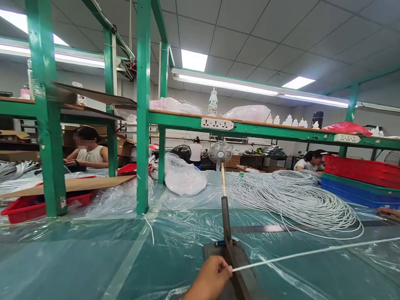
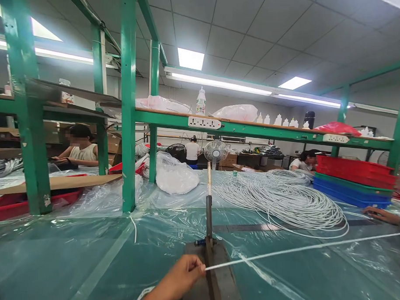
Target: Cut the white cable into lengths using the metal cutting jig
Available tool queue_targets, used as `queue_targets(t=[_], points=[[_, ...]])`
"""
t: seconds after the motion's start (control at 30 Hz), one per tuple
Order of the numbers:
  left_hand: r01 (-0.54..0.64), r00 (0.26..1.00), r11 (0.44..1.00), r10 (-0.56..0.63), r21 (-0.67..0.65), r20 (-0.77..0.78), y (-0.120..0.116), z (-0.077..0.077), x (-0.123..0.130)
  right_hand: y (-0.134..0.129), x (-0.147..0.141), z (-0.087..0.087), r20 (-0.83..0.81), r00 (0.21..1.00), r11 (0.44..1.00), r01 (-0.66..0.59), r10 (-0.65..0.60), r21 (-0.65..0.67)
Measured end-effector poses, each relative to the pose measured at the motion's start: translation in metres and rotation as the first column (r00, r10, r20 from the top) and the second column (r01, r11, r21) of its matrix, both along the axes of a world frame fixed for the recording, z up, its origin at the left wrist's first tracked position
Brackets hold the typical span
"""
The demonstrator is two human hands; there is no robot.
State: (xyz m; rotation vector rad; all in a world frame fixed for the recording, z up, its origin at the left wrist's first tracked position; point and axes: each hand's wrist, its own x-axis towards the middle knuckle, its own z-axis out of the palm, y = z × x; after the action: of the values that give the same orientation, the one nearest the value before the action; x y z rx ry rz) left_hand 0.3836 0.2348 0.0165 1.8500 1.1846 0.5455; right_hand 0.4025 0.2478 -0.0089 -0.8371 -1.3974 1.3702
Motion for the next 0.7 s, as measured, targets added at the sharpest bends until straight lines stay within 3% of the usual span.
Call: queue_targets(t=[0.1, 0.17, 0.23, 0.3, 0.37, 0.4, 0.47, 0.6, 0.7], points=[[-0.01, 0.999, 0.999, 0.011, -0.039, 0.037, 0.011, -0.01, 0.0, -0.008, 0.044, 0.006, 0.043, 0.997, 0.992, 0.059, -0.064, 0.114], [-0.025, 1.0, 0.999, 0.025, -0.03, 0.018, 0.013, -0.014, 0.002, -0.02, 0.065, 0.021, 0.13, 0.989, 0.986, 0.044, -0.066, 0.162], [-0.062, 0.998, 0.998, 0.061, -0.017, -0.012, 0.013, -0.014, 0.004, -0.027, 0.075, 0.047, 0.206, 0.978, 0.99, 0.012, -0.041, 0.141], [-0.093, 0.995, 0.996, 0.093, -0.009, -0.041, 0.011, -0.013, 0.004, -0.02, 0.08, 0.081, 0.22, 0.97, 0.99, 0.076, -0.101, 0.117], [-0.103, 0.994, 0.995, 0.103, -0.002, -0.048, 0.009, -0.011, 0.005, 0.006, 0.088, 0.116, 0.177, 0.937, 0.951, 0.282, -0.301, 0.127], [-0.1, 0.994, 0.995, 0.1, -0.007, -0.044, 0.008, -0.011, 0.005, 0.025, 0.093, 0.131, 0.138, 0.892, 0.9, 0.415, -0.431, 0.131], [-0.105, 0.994, 0.994, 0.104, -0.028, -0.03, 0.009, -0.014, 0.006, 0.067, 0.106, 0.152, 0.118, 0.823, 0.832, 0.55, -0.555, 0.081], [-0.189, 0.982, 0.981, 0.189, -0.047, -0.007, 0.015, -0.024, 0.01, 0.134, 0.123, 0.16, 0.155, 0.814, 0.814, 0.575, -0.559, -0.082], [-0.227, 0.974, 0.971, 0.228, -0.071, 0.01, 0.016, -0.026, 0.013, 0.153, 0.122, 0.154, 0.148, 0.836, 0.819, 0.548, -0.528, -0.171]])
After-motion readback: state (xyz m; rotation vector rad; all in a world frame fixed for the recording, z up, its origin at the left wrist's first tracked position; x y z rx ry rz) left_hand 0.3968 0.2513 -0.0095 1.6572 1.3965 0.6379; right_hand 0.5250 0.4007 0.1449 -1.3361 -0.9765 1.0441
